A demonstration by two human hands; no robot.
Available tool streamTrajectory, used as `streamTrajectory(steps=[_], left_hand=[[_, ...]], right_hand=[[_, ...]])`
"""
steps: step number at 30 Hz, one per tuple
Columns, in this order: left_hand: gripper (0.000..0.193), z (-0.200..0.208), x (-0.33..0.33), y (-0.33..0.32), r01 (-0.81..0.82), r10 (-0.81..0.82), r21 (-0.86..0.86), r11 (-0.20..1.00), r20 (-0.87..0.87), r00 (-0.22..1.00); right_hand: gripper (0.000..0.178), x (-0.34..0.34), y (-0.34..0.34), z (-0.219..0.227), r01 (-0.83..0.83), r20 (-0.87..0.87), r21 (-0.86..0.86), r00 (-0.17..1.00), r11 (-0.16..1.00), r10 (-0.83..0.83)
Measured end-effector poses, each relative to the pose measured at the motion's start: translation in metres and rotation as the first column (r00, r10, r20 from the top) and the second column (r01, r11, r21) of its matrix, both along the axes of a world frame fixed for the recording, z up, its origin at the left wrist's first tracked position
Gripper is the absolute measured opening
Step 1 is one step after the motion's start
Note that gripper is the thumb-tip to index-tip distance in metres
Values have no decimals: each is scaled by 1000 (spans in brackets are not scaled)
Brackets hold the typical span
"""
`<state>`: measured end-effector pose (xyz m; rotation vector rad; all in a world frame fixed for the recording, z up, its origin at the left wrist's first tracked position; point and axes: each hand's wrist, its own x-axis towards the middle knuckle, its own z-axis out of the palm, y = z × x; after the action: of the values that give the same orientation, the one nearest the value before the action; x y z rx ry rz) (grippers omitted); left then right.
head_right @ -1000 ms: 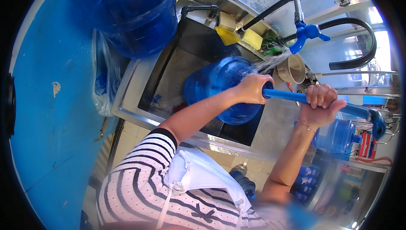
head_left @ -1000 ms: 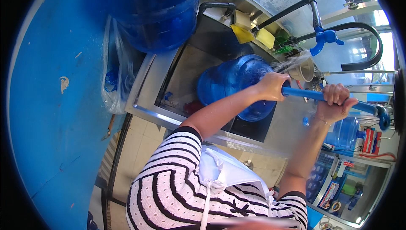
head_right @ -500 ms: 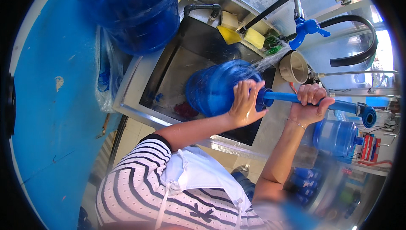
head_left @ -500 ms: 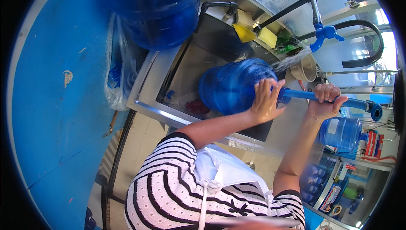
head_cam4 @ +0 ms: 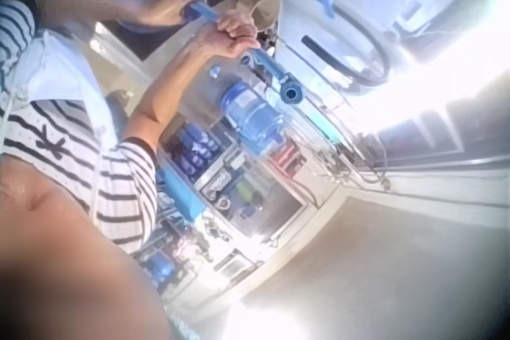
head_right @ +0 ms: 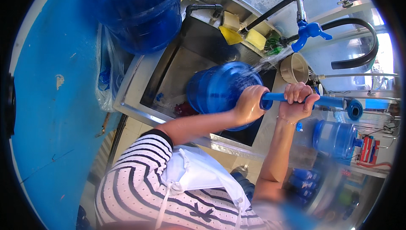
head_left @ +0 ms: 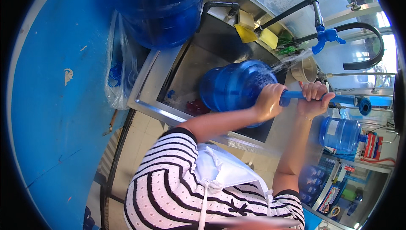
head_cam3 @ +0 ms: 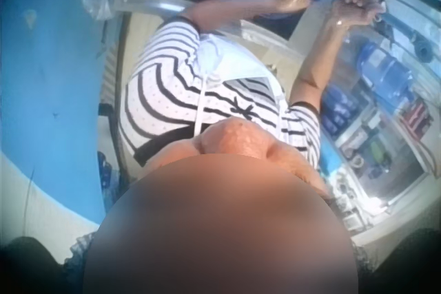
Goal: The person scrubs the inside of a large blue water jug with a long-handled brush, rinses it under a faucet, and shakes out excess water. They then place the jug on a stainless steel counter, pick up a cap, and pour a small amount of green liquid into the jug.
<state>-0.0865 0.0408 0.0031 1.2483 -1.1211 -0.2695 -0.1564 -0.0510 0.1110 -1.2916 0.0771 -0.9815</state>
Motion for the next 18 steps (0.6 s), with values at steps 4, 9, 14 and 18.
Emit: streamTrajectory(steps=[4,9,14,18], left_hand=[[92,-11,-31,19,-324,320,45,945,82,944],[73,-13,18,-12,-155,166,-137,978,71,984],[31,-8,26,-29,-136,170,-213,968,154,973],[27,-8,20,-31,-210,245,-231,950,135,960]], right_hand=[[61,-3,-1,32,80,5,-4,997,997,-80],[57,-60,-27,100,142,69,-9,988,990,-141],[50,-119,-37,206,135,116,26,984,991,-137],[42,-74,-1,233,137,216,43,966,990,-143]])
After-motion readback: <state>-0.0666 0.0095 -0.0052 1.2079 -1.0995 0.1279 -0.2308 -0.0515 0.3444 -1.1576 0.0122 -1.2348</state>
